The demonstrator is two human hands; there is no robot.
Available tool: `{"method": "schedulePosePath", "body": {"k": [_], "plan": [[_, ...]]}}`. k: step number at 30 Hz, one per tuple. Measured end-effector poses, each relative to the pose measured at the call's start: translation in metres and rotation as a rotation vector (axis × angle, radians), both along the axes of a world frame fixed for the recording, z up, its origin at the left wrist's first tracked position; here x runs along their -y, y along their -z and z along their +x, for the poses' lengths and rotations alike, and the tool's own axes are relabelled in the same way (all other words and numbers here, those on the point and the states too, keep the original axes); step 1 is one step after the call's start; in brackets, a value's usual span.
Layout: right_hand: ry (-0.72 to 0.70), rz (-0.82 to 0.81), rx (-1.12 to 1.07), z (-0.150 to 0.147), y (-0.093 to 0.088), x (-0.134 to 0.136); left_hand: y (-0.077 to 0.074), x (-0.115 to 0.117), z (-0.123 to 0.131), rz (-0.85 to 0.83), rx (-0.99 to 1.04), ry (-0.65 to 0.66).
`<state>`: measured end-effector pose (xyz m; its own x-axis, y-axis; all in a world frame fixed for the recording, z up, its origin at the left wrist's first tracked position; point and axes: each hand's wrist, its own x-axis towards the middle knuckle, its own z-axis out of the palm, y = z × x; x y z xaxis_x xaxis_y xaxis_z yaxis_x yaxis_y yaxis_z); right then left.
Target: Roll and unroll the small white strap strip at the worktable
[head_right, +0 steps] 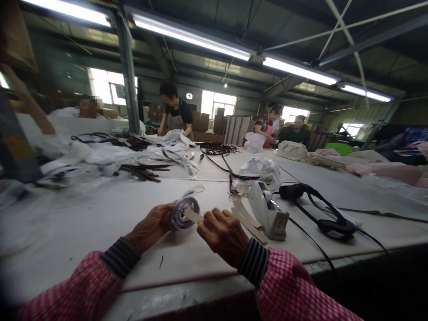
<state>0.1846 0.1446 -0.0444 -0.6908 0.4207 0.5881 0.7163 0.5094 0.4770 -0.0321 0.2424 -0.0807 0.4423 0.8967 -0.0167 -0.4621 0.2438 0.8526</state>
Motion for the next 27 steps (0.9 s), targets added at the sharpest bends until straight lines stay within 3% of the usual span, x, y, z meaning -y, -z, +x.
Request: {"method": "schedulePosePath", "body": {"k": [9, 14, 20, 27], "plan": [[0.046, 0.010, 0.016, -0.013, -0.011, -0.005, -0.002, 0.001, -0.002, 0.072, -0.087, 0.044], [0.059, 0.014, 0.000, -0.020, -0.005, -0.014, 0.002, 0.000, -0.004, 0.161, -0.105, 0.090], [0.020, 0.044, -0.142, -0.027, 0.003, -0.017, 0.001, 0.001, -0.004, 0.158, -0.101, 0.063], [0.002, 0.029, -0.148, -0.032, 0.020, -0.030, 0.000, 0.005, 0.000, 0.151, -0.075, 0.083]]}}
